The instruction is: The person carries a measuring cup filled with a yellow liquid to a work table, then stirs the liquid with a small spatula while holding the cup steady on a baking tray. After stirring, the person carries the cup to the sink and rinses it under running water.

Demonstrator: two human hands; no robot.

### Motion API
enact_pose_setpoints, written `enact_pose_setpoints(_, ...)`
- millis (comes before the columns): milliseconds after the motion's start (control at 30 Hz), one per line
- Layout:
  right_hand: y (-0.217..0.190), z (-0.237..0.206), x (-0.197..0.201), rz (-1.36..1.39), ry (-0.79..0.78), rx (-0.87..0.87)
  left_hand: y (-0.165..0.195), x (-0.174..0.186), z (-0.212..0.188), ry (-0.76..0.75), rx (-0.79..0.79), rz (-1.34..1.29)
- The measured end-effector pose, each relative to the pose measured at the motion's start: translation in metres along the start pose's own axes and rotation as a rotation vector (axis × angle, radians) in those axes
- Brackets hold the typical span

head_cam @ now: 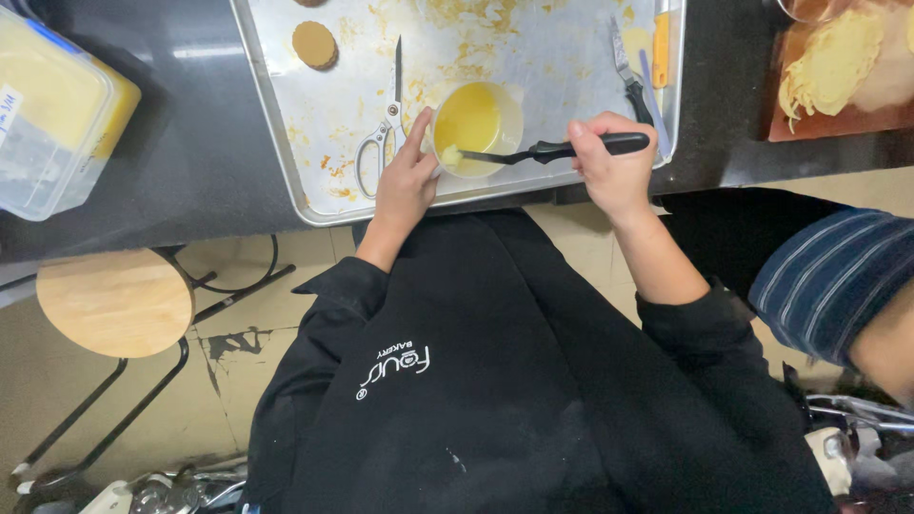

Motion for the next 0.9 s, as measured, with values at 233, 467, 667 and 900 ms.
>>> enact_pose_setpoints(233,-0.034,-0.009,-0.014,-0.240,-0.189,0.309,0.002,0.004,0.003,0.002,0.001,-0.015)
enact_pose_setpoints(467,-0.057,-0.014,-0.023,-0.349,-0.213,0.460,-0.001,0.002,0.003,0.004,0.012,0.001)
enact_pose_setpoints(667,-0.053,-0.013,-0.046,-0.433,-0.283,0.537,-0.002,-0.001,-0.003,-0.016,-0.003,0.020)
enact_pose_setpoints(900,-0.048,-0.023,-0.063,-0.387,-0.368,0.511,-0.004,-0.004,-0.005,-0.007,-0.007,0.002)
Point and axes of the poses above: each hand's wrist, its own z-axis towards the middle knuckle, its own x-axis out of the back of the hand, y = z × x, the point moved 4 cm from there along z, towards the middle knuckle, and after that the axes turned 4 degrees about z, right-handed, at the moved point
